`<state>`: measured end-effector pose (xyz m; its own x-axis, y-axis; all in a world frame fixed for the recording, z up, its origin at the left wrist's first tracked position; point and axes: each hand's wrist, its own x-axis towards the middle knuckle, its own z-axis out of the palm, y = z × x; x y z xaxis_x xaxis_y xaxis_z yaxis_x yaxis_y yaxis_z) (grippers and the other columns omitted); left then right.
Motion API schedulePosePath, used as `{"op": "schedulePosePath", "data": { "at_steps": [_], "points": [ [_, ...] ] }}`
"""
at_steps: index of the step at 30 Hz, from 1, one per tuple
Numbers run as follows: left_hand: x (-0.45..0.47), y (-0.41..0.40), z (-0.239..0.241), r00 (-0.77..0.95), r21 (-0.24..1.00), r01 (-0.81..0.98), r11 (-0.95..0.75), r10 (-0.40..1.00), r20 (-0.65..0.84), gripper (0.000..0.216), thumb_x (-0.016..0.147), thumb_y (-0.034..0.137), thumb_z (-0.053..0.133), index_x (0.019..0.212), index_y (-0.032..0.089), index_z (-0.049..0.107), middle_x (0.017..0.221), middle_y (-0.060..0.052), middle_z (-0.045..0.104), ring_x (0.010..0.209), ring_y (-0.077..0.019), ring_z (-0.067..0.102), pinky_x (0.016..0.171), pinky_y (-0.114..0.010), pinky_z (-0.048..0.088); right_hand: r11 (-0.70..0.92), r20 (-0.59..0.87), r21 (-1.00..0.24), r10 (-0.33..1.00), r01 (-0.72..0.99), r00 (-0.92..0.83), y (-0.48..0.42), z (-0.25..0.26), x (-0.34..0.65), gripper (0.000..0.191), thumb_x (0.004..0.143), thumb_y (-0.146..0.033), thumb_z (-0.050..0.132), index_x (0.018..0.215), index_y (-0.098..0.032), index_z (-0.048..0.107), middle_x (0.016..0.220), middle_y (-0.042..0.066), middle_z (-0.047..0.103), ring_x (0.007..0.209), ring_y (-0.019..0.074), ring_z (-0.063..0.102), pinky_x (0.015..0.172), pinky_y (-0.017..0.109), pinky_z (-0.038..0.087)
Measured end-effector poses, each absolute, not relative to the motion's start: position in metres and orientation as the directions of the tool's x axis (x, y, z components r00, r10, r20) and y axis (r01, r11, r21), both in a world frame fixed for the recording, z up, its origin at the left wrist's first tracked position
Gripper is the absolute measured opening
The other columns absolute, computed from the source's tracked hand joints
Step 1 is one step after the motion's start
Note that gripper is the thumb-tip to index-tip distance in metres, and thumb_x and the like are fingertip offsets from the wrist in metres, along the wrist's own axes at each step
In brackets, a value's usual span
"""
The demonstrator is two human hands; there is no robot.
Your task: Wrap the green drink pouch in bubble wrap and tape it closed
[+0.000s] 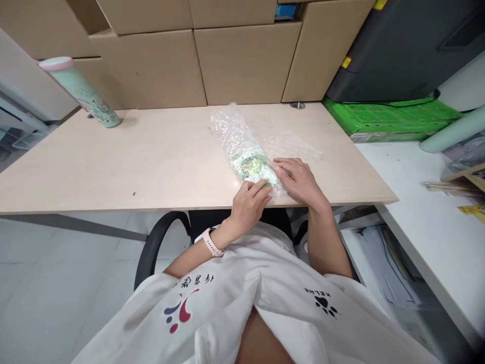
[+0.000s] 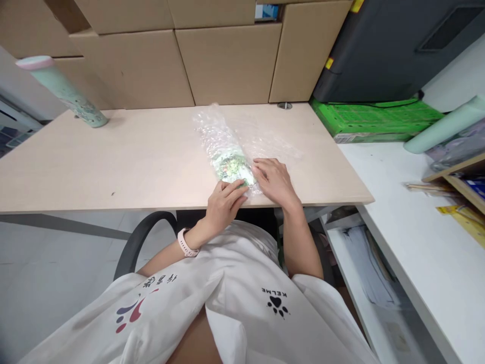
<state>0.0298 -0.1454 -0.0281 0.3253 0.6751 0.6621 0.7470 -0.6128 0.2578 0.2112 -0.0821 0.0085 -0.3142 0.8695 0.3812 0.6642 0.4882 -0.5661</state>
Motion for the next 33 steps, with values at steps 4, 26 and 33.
{"op": "schedulePosePath", "data": {
  "at_steps": [4, 26, 33],
  "points": [
    [0.032, -0.145, -0.024, 0.331, 0.247, 0.757, -0.605, 0.681, 0.654, 0.024, 0.104, 0.029, 0.05, 0.111, 0.017, 0.069, 0.122, -0.009, 0.073, 0.087, -0.02, 0.055, 0.081, -0.035, 0.052, 0.484, 0.322, -0.438, 0.871, 0.758, -0.37, -0.067, 0.001, 0.217, 0.038, 0.105, -0.038, 0.032, 0.096, -0.024, 0.067, 0.116, 0.009, 0.07, 0.109, 0.028, 0.058, 0.096, 0.047, 0.041],
    [0.024, -0.135, -0.009, 0.245, 0.227, 0.876, -0.425, 0.799, 0.549, 0.011, 0.098, 0.021, 0.058, 0.103, 0.021, 0.068, 0.116, -0.003, 0.075, 0.082, -0.0214, 0.051, 0.077, -0.033, 0.049, 0.421, 0.409, -0.218, 0.858, 0.88, -0.309, -0.105, 0.0, 0.226, 0.017, 0.098, -0.022, 0.052, 0.1, -0.022, 0.069, 0.109, 0.007, 0.071, 0.098, 0.0277, 0.058, 0.086, 0.044, 0.038],
    [0.017, -0.132, -0.014, 0.311, 0.237, 0.829, -0.507, 0.769, 0.559, 0.017, 0.101, 0.026, 0.054, 0.101, 0.021, 0.07, 0.118, -0.006, 0.074, 0.085, -0.0209, 0.054, 0.08, -0.037, 0.05, 0.522, 0.615, -0.385, 0.76, 0.761, -0.21, -0.119, 0.008, 0.196, 0.023, 0.102, -0.026, 0.045, 0.106, -0.023, 0.067, 0.108, 0.009, 0.071, 0.104, 0.0265, 0.06, 0.093, 0.043, 0.045]
  ]
}}
